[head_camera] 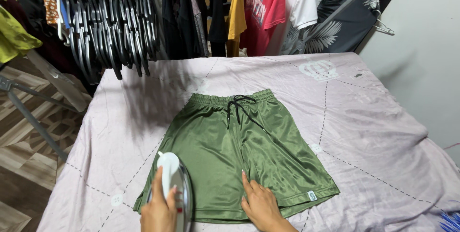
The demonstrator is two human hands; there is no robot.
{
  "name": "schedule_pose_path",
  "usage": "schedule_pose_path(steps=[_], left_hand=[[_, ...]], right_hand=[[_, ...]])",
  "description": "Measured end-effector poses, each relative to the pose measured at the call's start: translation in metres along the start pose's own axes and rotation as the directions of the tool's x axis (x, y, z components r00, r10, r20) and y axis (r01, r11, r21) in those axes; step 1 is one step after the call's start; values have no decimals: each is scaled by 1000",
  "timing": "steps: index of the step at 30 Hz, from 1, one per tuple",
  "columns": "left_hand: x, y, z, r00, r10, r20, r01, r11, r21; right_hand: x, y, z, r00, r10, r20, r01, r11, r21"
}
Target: The person irons a pair of green shorts laid out on a bed using a handheld steam iron. After ironing, the person places the shorts on a hanger and hangs them on a nearby clothing rack.
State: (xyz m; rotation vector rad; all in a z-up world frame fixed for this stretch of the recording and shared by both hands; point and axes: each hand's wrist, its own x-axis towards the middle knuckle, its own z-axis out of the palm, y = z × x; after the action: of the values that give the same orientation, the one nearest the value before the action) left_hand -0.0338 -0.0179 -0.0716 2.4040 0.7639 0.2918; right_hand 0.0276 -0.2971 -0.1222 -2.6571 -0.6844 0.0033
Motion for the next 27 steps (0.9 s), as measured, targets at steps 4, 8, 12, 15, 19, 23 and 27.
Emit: schedule_pose_path(steps=[4, 8, 12, 15, 19, 23, 27], left_hand=[[-22, 7, 26, 980, 145, -139, -160, 982, -102], [-29, 54, 38, 992, 72, 102, -65, 995, -71], [-15, 100, 38, 973, 206, 105, -200, 978, -61], [17, 125, 43, 972, 174, 160, -171, 985, -28], [65, 158, 52, 985, 97, 146, -84, 992, -95], [75, 170, 54, 981, 39, 191, -13, 991, -135], [45, 158, 48, 971, 89, 222, -53, 985, -165]], right_hand=[[1, -1, 1, 999, 22, 33, -22, 1000, -20], [1, -2, -3, 995, 63, 78, -63, 998, 4], [2, -4, -12, 991, 68, 113, -73, 997, 39], [0, -9, -18, 991, 67, 116, -75, 995, 66], [0, -12, -28, 982, 85, 169, -106, 987, 120], [-1, -8, -32, 965, 104, 242, -146, 976, 162], [-3, 0, -25, 967, 47, 250, -96, 977, 189]])
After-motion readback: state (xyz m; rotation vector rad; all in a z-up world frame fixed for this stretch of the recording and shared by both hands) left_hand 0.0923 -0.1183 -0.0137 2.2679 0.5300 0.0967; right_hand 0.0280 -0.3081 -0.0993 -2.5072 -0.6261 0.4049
